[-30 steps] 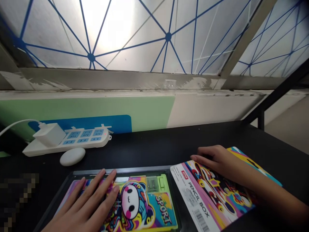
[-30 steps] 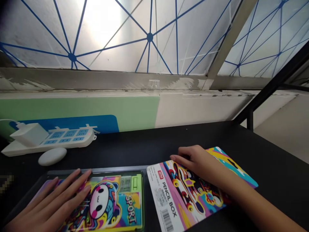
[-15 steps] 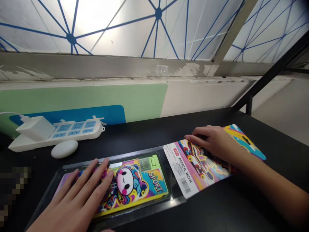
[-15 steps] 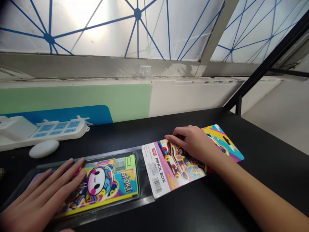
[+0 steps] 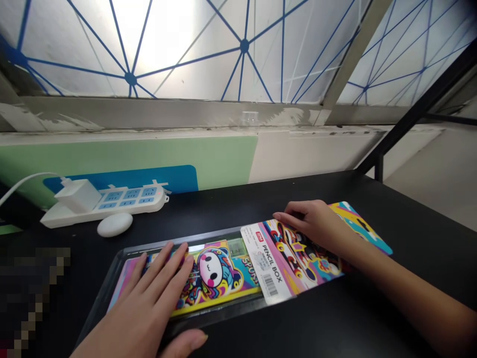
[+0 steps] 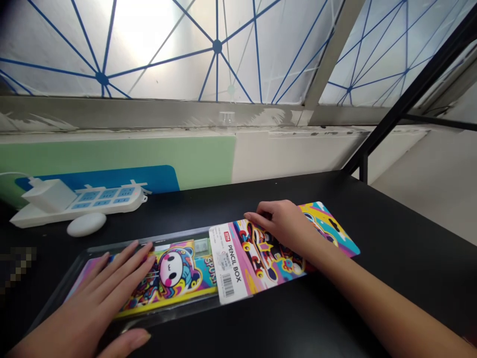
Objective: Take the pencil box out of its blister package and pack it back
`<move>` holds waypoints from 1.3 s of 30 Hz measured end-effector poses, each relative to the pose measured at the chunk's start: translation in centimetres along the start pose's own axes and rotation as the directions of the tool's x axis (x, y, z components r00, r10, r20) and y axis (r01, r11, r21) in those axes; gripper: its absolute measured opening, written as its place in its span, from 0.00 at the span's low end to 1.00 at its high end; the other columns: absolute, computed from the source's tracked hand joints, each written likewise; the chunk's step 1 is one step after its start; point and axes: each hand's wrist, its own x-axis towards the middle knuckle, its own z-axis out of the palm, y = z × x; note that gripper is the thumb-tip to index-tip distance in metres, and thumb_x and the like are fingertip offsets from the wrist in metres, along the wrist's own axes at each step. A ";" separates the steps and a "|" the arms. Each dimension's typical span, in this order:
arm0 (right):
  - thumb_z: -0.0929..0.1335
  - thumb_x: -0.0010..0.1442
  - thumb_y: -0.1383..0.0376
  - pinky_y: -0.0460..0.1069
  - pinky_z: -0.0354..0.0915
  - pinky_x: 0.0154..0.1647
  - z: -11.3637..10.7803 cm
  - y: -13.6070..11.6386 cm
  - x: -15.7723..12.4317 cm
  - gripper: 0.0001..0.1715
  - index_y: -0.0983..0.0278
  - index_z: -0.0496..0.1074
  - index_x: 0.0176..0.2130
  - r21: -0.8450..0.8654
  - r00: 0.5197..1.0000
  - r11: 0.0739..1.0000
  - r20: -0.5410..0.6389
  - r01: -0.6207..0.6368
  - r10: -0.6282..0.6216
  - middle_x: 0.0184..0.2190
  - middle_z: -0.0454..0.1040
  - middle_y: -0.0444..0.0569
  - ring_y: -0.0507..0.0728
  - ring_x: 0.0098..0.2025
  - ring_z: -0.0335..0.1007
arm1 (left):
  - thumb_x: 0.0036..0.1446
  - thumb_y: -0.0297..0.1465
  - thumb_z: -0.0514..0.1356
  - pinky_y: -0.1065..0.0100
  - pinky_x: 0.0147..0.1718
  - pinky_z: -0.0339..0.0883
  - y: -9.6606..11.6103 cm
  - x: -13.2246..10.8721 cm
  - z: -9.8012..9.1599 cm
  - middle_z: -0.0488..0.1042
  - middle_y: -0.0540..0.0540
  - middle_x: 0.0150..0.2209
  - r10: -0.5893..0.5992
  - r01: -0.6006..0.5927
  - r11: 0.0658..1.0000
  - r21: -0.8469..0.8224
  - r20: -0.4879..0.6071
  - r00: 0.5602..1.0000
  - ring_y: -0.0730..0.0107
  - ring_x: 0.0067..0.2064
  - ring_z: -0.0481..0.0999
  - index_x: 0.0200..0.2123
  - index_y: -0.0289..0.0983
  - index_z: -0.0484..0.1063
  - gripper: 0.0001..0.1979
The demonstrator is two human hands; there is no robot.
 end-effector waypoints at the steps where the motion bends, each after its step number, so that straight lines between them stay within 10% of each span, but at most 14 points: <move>1: 0.62 0.70 0.44 0.48 0.56 0.26 0.0 -0.3 0.0 0.28 0.58 0.73 0.28 -0.021 1.000 1.000 -0.006 0.002 -0.002 0.22 0.76 0.43 0.54 0.24 0.69 | 0.66 0.48 0.58 0.42 0.71 0.40 0.3 0.3 -0.3 0.60 0.39 0.72 -0.010 0.011 1.000 -0.018 0.012 1.000 0.43 0.71 0.61 0.75 0.45 0.49 0.40; 7: 0.61 0.74 0.51 0.50 0.53 0.29 1.7 -3.5 1.0 0.27 0.60 0.73 0.29 -0.173 0.993 0.979 -0.027 0.108 -0.114 0.26 0.77 0.47 0.57 0.29 0.71 | 0.70 0.42 0.56 0.32 0.61 0.62 3.4 2.7 -2.1 0.56 0.41 0.74 -0.195 0.207 0.952 -0.228 0.075 0.978 0.40 0.72 0.57 0.73 0.53 0.48 0.33; 15: 0.61 0.75 0.54 0.53 0.57 0.42 3.6 -10.6 3.2 0.23 0.64 0.76 0.38 -0.356 0.944 0.886 -0.030 0.298 -0.329 0.41 0.78 0.56 0.63 0.45 0.72 | 0.73 0.45 0.51 0.39 0.68 0.52 5.3 4.5 -3.4 0.48 0.48 0.77 -0.446 0.462 0.700 -0.544 0.172 0.878 0.54 0.77 0.43 0.69 0.53 0.55 0.24; 22: 0.63 0.73 0.61 0.55 0.58 0.45 5.2 -17.2 4.3 0.14 0.64 0.74 0.40 -0.330 0.876 0.829 -0.009 0.452 -0.482 0.41 0.79 0.54 0.63 0.44 0.74 | 0.71 0.36 0.55 0.41 0.71 0.43 5.1 4.3 -4.1 0.58 0.44 0.74 -0.512 0.411 0.638 -0.651 0.041 0.858 0.55 0.76 0.46 0.61 0.47 0.67 0.17; 27: 0.62 0.74 0.52 0.59 0.62 0.51 3.4 -13.9 4.4 0.20 0.63 0.73 0.44 -0.267 0.873 0.867 -0.138 0.421 -0.467 0.44 0.78 0.54 0.63 0.46 0.75 | 0.69 0.37 0.56 0.40 0.70 0.44 3.3 3.4 -6.4 0.55 0.43 0.74 -0.626 0.420 0.618 -0.664 -0.094 0.774 0.52 0.75 0.50 0.56 0.47 0.70 0.14; 33: 0.59 0.71 0.44 0.61 0.70 0.51 2.3 -5.2 1.3 0.26 0.57 0.76 0.46 -0.025 0.903 0.913 -0.141 0.407 -0.407 0.48 0.77 0.56 0.65 0.49 0.76 | 0.68 0.42 0.58 0.41 0.69 0.48 1.7 3.5 -6.8 0.37 0.47 0.78 -0.825 0.548 0.252 -0.797 0.119 0.552 0.44 0.77 0.41 0.59 0.48 0.67 0.19; 39: 0.61 0.69 0.42 0.67 0.67 0.62 4.6 -5.6 0.5 0.30 0.54 0.74 0.57 0.048 0.905 0.904 0.016 0.424 -0.425 0.63 0.72 0.58 0.70 0.61 0.71 | 0.69 0.38 0.58 0.48 0.68 0.56 4.4 3.6 -4.7 0.47 0.48 0.76 -0.835 0.354 -0.043 -0.934 0.228 0.501 0.51 0.76 0.48 0.63 0.52 0.60 0.22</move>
